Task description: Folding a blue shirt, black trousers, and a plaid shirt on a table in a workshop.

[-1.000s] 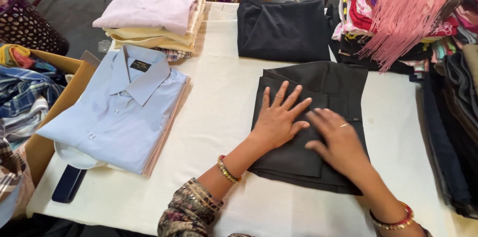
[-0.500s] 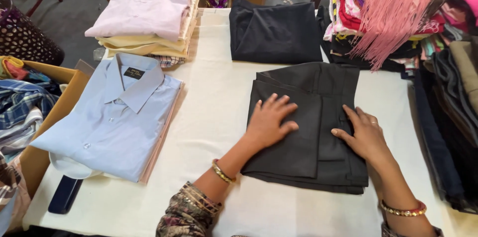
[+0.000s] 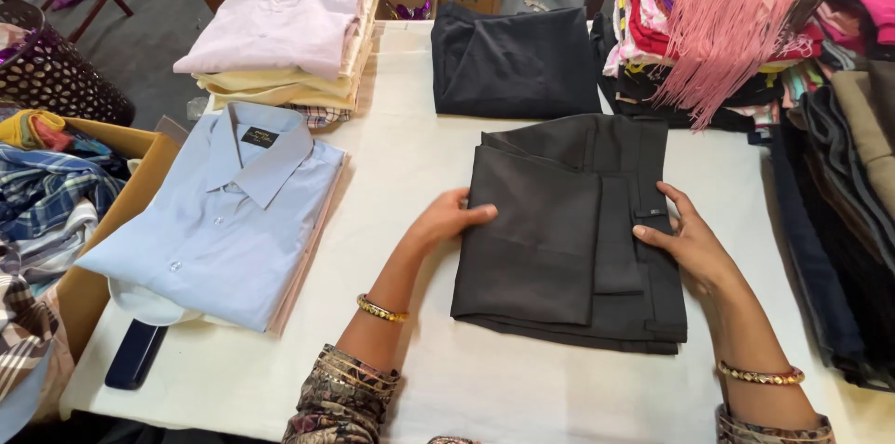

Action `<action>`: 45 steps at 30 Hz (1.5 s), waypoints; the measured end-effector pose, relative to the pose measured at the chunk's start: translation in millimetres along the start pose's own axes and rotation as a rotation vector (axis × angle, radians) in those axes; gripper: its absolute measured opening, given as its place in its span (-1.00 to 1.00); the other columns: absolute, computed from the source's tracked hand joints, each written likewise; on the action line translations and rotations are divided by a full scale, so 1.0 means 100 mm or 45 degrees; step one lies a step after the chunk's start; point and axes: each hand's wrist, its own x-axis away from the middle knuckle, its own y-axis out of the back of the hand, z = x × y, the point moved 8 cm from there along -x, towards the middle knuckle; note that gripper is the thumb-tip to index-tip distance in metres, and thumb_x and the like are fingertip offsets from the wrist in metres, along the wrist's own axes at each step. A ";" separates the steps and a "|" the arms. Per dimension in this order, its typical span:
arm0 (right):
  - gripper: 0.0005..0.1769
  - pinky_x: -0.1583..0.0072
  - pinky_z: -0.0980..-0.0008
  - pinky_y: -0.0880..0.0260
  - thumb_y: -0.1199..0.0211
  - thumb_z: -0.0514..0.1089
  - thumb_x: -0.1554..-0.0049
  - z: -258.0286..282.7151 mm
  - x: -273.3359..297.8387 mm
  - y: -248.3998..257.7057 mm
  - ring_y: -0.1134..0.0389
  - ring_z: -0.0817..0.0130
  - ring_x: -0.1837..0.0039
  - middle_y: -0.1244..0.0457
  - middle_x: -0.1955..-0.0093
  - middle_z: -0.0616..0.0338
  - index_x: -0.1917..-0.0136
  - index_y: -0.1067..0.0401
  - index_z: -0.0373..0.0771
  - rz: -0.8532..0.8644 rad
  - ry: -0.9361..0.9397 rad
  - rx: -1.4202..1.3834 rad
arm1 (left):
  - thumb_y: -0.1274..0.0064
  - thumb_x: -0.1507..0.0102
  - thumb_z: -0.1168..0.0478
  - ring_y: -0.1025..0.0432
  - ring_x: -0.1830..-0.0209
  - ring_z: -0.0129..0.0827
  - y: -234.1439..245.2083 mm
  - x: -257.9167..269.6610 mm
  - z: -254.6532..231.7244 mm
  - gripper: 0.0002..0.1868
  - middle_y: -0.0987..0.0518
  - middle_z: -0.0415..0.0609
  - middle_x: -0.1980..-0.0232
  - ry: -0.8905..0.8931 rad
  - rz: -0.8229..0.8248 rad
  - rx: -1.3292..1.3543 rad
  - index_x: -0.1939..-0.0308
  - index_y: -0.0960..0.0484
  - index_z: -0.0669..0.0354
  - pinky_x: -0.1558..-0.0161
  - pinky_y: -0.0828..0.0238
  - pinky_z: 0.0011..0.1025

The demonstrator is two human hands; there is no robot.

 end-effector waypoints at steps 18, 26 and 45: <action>0.16 -0.49 0.29 -0.01 -0.42 -0.30 0.12 0.12 0.12 -0.08 -0.04 0.28 -0.57 0.00 -0.62 0.15 -0.65 0.03 0.02 0.453 0.203 0.287 | -0.30 -0.09 -0.08 -0.60 0.00 -0.15 -0.07 0.08 -0.22 -0.35 -0.70 0.16 0.00 -0.285 -0.260 -0.521 -0.11 -0.63 0.29 -0.07 -0.49 -0.30; 0.27 -0.49 0.31 0.04 -0.42 -0.36 0.16 0.11 0.26 -0.06 0.09 0.35 -0.64 0.09 -0.67 0.19 -0.67 0.14 0.10 0.500 0.189 0.435 | -0.36 -0.08 -0.04 -0.60 0.09 -0.18 0.11 -0.56 -0.31 -0.30 -0.69 0.18 0.03 -0.336 -0.315 -0.249 -0.15 -0.59 0.35 0.03 -0.54 -0.29; 0.18 -0.33 0.26 -0.27 -0.48 -0.37 0.19 1.22 0.15 -0.20 -0.29 0.20 -0.35 -0.28 -0.37 0.04 -0.61 -0.08 0.09 0.259 0.591 0.856 | -0.23 -0.16 0.32 -0.56 0.07 -0.37 0.29 0.65 -0.28 -0.49 -0.66 0.00 -0.01 -0.425 -0.374 0.649 -0.19 -0.54 0.32 0.01 -0.53 -0.42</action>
